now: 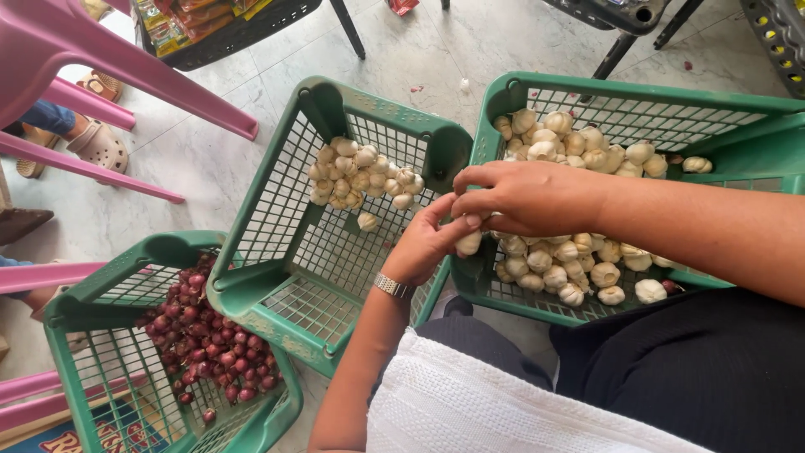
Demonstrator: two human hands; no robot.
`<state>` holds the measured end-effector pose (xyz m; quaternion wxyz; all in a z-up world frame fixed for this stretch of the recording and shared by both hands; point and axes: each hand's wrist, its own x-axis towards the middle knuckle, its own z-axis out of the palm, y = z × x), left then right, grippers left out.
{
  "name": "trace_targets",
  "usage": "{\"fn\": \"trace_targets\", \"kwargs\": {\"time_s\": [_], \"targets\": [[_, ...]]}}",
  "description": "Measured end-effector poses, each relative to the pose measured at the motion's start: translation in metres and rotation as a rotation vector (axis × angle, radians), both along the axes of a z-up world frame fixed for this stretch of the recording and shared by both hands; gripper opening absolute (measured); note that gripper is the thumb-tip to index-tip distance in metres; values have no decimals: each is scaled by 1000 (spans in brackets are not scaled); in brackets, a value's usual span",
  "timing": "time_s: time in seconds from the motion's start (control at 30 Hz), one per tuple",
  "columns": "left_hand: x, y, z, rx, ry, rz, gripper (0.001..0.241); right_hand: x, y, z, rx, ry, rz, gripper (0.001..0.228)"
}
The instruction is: Sorting garlic bulbs between crates in a store backroom.
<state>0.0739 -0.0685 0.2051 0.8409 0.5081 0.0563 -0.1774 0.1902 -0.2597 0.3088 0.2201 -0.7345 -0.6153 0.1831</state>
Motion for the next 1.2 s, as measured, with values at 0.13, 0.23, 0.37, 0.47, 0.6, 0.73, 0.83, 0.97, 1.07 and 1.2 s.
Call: {"fn": "trace_targets", "kwargs": {"time_s": [0.13, 0.23, 0.37, 0.47, 0.6, 0.73, 0.83, 0.97, 1.07, 1.2], "targets": [[1, 7, -26, -139, 91, 64, 37, 6, -4, 0, 25, -54, -29, 49], [0, 7, -31, -175, 75, 103, 36, 8, -4, 6, -116, -152, -136, 39], [4, 3, -16, -98, 119, 183, 37, 16, -9, 3, -524, -520, -190, 39], [4, 1, -2, -204, 87, 185, 40, 15, -7, -1, -385, -573, -213, 46], [2, -1, -7, -301, 78, 139, 44, 2, 2, 2, 26, -130, -153, 55], [3, -8, -1, -200, 29, 149, 54, -2, 3, 0, -105, 36, -131, 43], [5, -4, -8, -57, 72, 139, 54, 4, -2, -11, -58, 68, -86, 39], [13, 18, -41, 129, -17, 315, 38, 10, -5, -6, -351, -114, -161, 49], [17, 56, -84, 414, -72, 466, 34, 13, -13, -6, -553, -282, -168, 47], [6, 101, -149, 1331, -176, 506, 39, 11, -14, -5, -589, -325, -179, 45]]}}
